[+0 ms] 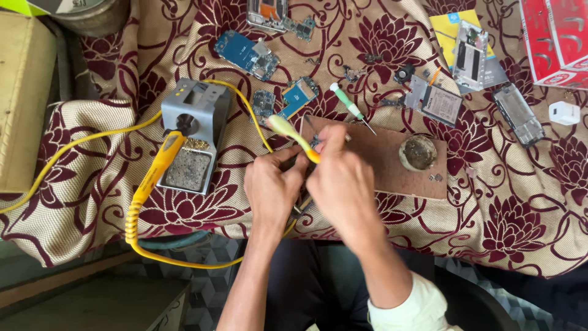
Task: The person uses a small screwdriver to remove screws from a disassembled mobile phone chassis. They then use a toothbrush to clean the interior of the chassis and a small circuit board.
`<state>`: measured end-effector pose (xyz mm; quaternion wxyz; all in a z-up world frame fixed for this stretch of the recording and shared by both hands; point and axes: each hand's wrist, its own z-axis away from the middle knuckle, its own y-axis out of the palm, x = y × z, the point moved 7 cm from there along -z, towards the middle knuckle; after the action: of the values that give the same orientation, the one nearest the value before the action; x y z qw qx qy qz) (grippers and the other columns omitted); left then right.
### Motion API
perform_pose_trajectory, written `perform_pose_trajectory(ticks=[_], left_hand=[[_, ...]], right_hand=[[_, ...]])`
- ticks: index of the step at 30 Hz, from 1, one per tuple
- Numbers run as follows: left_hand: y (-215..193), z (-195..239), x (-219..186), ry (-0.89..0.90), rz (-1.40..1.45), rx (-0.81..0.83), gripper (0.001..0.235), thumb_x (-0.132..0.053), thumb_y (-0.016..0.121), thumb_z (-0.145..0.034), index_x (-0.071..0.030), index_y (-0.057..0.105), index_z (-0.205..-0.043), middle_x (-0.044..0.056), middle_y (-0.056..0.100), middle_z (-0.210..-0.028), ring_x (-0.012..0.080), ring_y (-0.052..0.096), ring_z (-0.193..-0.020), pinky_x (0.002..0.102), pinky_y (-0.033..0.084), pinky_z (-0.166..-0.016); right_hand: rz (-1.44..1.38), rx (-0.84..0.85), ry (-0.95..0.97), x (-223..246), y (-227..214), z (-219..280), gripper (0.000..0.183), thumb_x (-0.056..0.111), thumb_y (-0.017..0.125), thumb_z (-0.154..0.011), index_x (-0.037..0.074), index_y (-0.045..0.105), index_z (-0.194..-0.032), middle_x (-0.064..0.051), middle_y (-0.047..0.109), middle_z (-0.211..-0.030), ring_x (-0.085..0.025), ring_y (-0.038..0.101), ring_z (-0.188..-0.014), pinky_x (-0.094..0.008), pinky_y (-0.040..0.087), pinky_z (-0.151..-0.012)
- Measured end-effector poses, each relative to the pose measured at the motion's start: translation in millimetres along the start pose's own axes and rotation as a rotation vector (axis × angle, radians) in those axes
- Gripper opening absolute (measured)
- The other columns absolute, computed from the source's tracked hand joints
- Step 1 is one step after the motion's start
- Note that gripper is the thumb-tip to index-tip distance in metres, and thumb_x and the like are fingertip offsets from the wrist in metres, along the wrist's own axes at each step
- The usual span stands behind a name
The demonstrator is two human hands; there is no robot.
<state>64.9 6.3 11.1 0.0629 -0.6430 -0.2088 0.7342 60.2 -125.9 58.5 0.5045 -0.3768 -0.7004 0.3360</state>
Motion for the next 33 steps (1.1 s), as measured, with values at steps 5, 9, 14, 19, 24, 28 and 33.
perform_pose_trajectory(ticks=[5,9,14,19,24,28,33], left_hand=[[0,0,-1,-0.045,0.039,0.01,0.026,-0.029,0.074,-0.083,-0.015,0.083,-0.103,0.01,0.068,-0.055,0.0187,0.065,-0.045,0.034,0.05,-0.055],[0,0,2,-0.029,0.036,0.004,0.025,-0.028,0.075,-0.084,-0.014,0.083,-0.103,0.009,0.068,-0.056,0.0154,0.063,-0.045,0.033,0.05,-0.054],[2,-3,0,-0.033,0.029,0.018,0.025,-0.027,0.076,-0.084,-0.014,0.083,-0.103,0.007,0.069,-0.054,0.0122,0.059,-0.043,0.032,0.046,-0.049],[4,-3,3,-0.039,0.024,0.038,0.023,-0.027,0.075,-0.085,-0.014,0.083,-0.103,0.007,0.068,-0.054,0.0114,0.057,-0.043,0.032,0.044,-0.048],[5,-5,1,0.051,0.016,0.033,0.023,-0.031,0.074,-0.089,-0.014,0.083,-0.102,0.007,0.066,-0.053,0.0103,0.057,-0.044,0.031,0.044,-0.049],[8,-8,6,0.061,0.132,0.088,0.029,-0.03,0.066,-0.098,-0.005,0.082,-0.096,0.009,0.07,-0.059,0.0098,0.058,-0.048,0.03,0.044,-0.048],[5,-22,2,-0.024,0.36,0.082,0.028,-0.023,0.053,-0.102,0.003,0.064,-0.105,0.008,0.075,-0.069,0.0122,0.061,-0.047,0.027,0.048,-0.045]], right_hand=[[-0.934,-0.516,-0.015,-82,-20,25,0.016,-0.006,0.047,-0.111,0.008,0.04,-0.117,-0.01,0.06,-0.087,-0.019,0.057,-0.071,-0.029,0.043,-0.06],[-1.235,-0.588,0.081,-128,9,49,0.027,-0.004,0.054,-0.104,0.014,0.035,-0.111,0.0,0.044,-0.073,-0.006,0.041,-0.054,-0.02,0.034,-0.046],[-0.941,-0.563,0.022,-127,16,53,0.028,-0.009,0.061,-0.098,0.008,0.041,-0.107,-0.001,0.049,-0.086,-0.005,0.043,-0.061,-0.022,0.037,-0.049],[-0.88,-0.53,-0.001,-124,15,56,0.027,-0.011,0.064,-0.099,0.006,0.043,-0.104,-0.002,0.053,-0.09,-0.003,0.044,-0.067,-0.02,0.036,-0.059],[-0.863,-0.544,-0.005,-124,16,56,0.026,-0.011,0.064,-0.1,0.005,0.044,-0.102,0.0,0.051,-0.085,-0.002,0.041,-0.066,-0.02,0.033,-0.06],[-0.955,-0.579,0.022,-126,16,55,0.02,0.001,0.063,-0.1,0.006,0.045,-0.1,-0.002,0.052,-0.081,-0.003,0.042,-0.059,-0.02,0.034,-0.053],[-1.283,-0.602,0.019,-128,19,58,0.027,0.03,0.057,-0.107,0.01,0.038,-0.113,-0.003,0.049,-0.076,-0.007,0.04,-0.06,-0.019,0.031,-0.054]])
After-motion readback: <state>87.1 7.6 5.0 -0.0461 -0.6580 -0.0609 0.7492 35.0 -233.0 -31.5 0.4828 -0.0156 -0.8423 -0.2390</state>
